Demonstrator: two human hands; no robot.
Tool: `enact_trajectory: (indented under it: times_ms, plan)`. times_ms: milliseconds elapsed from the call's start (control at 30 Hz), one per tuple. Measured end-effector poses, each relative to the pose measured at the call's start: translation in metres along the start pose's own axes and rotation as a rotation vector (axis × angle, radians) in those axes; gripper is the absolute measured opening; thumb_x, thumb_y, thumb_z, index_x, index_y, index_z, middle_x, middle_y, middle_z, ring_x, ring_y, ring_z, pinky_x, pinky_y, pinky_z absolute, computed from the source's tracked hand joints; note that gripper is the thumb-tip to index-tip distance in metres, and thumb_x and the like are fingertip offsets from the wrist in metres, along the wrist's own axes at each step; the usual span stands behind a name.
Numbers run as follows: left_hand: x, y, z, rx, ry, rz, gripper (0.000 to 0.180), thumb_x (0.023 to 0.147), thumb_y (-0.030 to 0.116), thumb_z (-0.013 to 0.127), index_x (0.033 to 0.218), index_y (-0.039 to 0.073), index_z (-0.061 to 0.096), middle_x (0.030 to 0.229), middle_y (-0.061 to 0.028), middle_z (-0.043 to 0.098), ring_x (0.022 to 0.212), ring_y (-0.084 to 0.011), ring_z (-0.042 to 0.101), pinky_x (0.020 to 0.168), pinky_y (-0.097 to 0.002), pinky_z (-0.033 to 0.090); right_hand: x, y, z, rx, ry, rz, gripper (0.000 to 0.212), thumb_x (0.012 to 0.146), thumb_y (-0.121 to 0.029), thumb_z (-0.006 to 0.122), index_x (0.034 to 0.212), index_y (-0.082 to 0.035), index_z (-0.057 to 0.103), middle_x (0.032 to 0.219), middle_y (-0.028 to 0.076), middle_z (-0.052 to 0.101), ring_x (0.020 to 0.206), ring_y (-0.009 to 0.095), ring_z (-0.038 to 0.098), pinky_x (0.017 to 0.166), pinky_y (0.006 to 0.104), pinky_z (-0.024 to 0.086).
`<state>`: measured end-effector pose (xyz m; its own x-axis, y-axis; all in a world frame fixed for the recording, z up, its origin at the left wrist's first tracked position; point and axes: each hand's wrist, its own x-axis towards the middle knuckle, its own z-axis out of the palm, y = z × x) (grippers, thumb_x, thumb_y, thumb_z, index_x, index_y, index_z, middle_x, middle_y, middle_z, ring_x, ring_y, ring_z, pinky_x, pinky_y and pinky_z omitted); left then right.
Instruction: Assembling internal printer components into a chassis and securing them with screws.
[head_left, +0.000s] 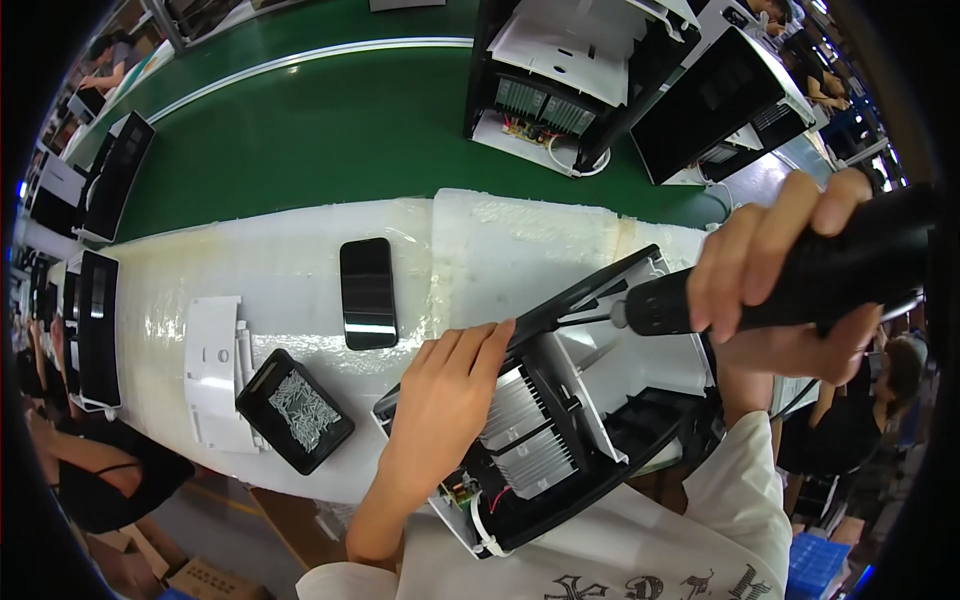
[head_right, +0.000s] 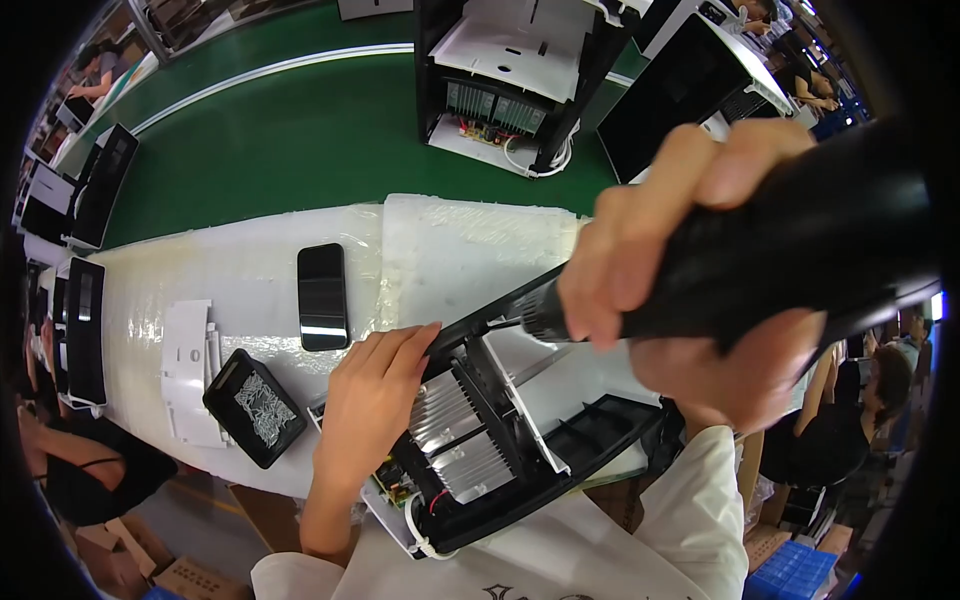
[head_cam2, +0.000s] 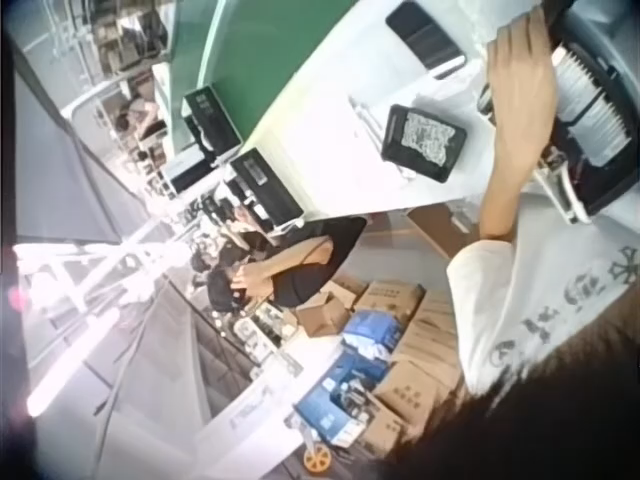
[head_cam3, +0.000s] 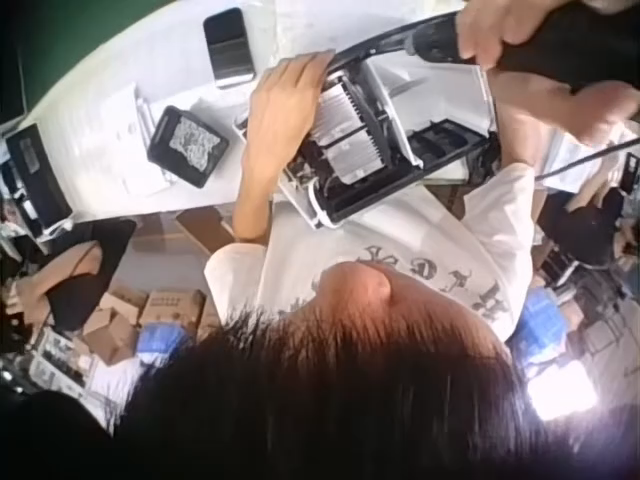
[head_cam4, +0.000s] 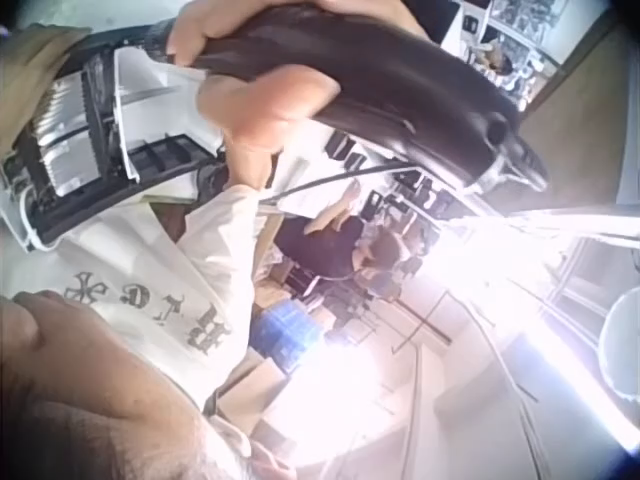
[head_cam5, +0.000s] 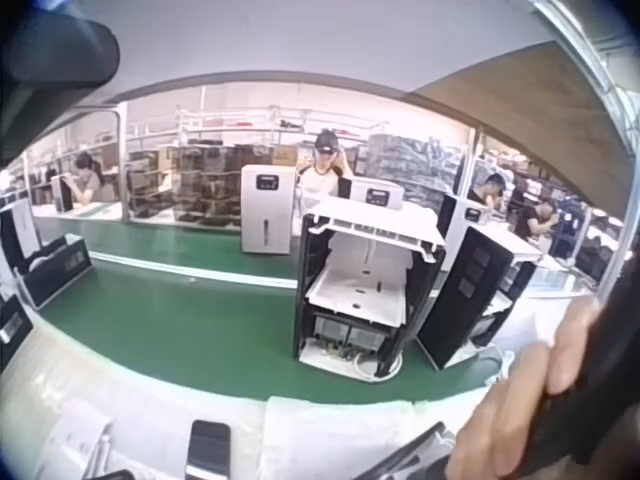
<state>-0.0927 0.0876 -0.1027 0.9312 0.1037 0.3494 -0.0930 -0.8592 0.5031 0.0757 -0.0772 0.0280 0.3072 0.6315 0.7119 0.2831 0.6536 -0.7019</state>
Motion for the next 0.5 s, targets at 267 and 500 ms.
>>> enact_trajectory:
  times_ms: [267, 500]
  plan:
    - [0.008, -0.006, 0.000, -0.039, -0.023, -0.028, 0.033, 0.083, 0.002, 0.064, 0.116, 0.002, 0.064, 0.102, -0.0093, 0.066, 0.086, -0.0277, 0.062, 0.075, -0.0386, 0.051, -0.009, 0.025, 0.017, -0.147, 0.167, 0.244, 0.056, 0.086, -0.045, 0.072, 0.107, -0.008, 0.036, 0.077, 0.012, 0.056, 0.052, 0.021, 0.058, 0.048, 0.0344, 0.052]
    - [0.012, -0.007, -0.002, -0.017, -0.030, -0.028, 0.036, 0.080, 0.001, 0.064, 0.116, 0.002, 0.063, 0.102, -0.0086, 0.066, 0.085, -0.0269, 0.061, 0.076, -0.0382, 0.051, -0.010, 0.042, 0.013, -0.100, 0.118, 0.134, 0.062, 0.079, -0.043, 0.078, 0.107, -0.008, 0.035, 0.070, 0.011, 0.055, 0.047, 0.020, 0.056, 0.043, 0.0323, 0.051]
